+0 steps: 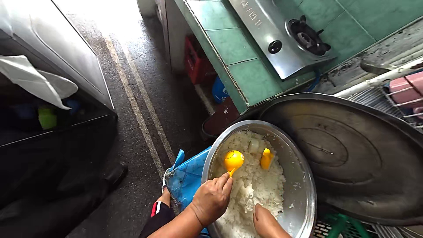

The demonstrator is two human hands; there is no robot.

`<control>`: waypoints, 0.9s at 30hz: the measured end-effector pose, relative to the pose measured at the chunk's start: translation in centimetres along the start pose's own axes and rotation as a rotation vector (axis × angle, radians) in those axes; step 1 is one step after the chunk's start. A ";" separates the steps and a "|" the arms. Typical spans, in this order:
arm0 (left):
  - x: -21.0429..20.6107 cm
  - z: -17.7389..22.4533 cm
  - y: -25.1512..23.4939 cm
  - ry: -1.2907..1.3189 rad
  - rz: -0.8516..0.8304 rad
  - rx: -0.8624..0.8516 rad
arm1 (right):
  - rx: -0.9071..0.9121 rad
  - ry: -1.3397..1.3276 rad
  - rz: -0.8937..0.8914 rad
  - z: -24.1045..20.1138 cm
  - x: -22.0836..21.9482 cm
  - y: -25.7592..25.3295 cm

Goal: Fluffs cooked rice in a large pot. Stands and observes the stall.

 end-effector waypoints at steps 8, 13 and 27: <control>0.1 -0.1 -0.1 -0.012 0.012 -0.025 | -0.121 0.053 0.146 6.7 5.9 0.4; -0.1 -0.2 -0.1 -0.015 0.016 -0.031 | -0.177 -0.084 0.053 8.7 6.2 -4.8; 0.1 0.1 0.0 -0.048 0.003 -0.027 | -0.293 0.135 0.219 9.3 11.8 -1.6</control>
Point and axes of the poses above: each hand's wrist, its own y-axis away from the middle knuckle, its own x-axis out of the back of the hand, z = x × y, the point moved 4 cm from there along -y, towards the middle knuckle, and after that the axes turned 11 degrees about y, right-handed, at the moved point
